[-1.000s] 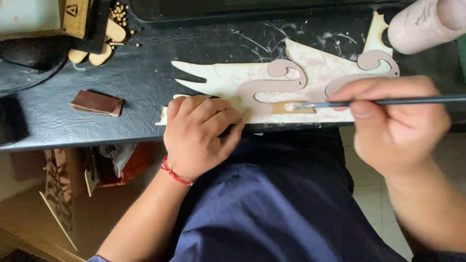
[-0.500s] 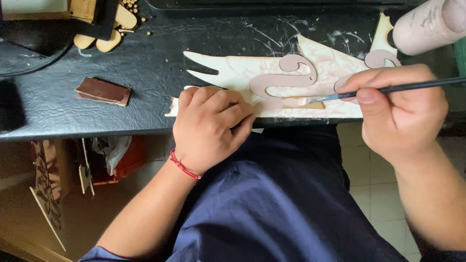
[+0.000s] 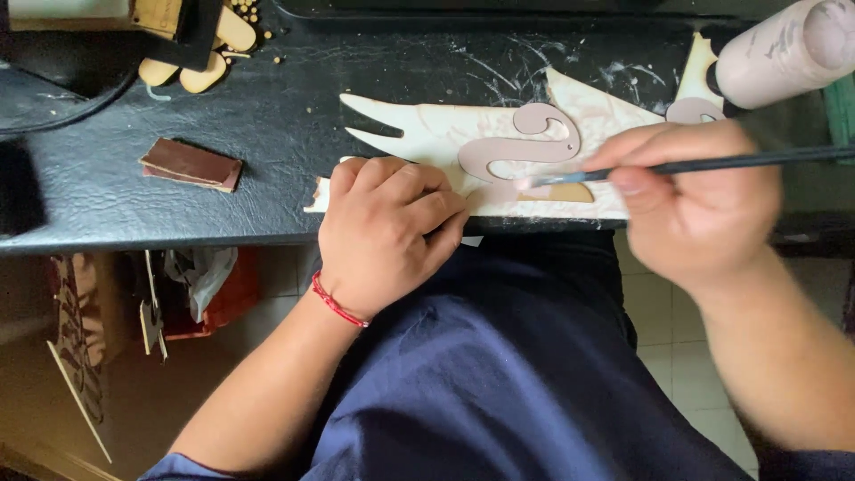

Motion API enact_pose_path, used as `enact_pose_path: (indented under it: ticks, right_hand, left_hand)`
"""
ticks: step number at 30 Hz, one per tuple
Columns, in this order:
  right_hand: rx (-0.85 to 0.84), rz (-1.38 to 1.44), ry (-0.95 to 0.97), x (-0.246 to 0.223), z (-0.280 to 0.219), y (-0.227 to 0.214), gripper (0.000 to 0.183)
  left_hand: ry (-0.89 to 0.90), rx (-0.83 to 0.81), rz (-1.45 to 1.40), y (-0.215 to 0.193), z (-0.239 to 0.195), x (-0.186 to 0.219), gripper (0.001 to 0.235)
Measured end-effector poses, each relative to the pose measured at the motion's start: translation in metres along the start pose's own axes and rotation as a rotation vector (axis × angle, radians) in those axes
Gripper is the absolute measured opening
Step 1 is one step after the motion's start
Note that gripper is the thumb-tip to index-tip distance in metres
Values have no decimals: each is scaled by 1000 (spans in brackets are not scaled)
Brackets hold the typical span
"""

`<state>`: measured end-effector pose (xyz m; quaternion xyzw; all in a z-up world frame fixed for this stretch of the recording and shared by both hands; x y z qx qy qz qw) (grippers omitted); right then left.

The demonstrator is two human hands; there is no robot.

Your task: Painting a decorative wooden letter 'S' with a paintbrush and pink paint.

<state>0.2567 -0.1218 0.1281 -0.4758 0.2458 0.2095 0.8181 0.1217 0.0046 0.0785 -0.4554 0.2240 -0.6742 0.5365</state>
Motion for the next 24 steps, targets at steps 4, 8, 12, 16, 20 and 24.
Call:
enact_pose_path:
  ticks: [4, 8, 12, 16, 20, 24]
  right_hand:
    - [-92, -137, -62, -5, 4, 14, 16]
    - [-122, -195, 3, 3, -3, 3, 12]
    - [-51, -84, -12, -6, 7, 4, 15]
    - [-50, -165, -105, -19, 18, 16, 13]
    - [-62, -114, -111, -15, 12, 8, 15]
    - [8, -133, -56, -15, 12, 6, 19]
  left_hand:
    - [3, -11, 4, 0, 0, 1, 8]
    - [2, -18, 2, 1, 0, 1, 6]
    - [5, 0, 8, 0, 1, 1, 5]
    - [7, -10, 6, 0, 0, 1, 5]
    - [3, -9, 10, 1, -1, -1, 6]
    - [9, 2, 3, 0, -1, 0, 6]
Point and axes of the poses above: each hand's wrist, its own z-axis towards the middle knuckle, its own y-axis out of the palm, x = y × z, the point moved 10 cm from there along z, towards the middle knuckle, and after that the axes turned 5 degrees about -x, right-handed, at the moved point
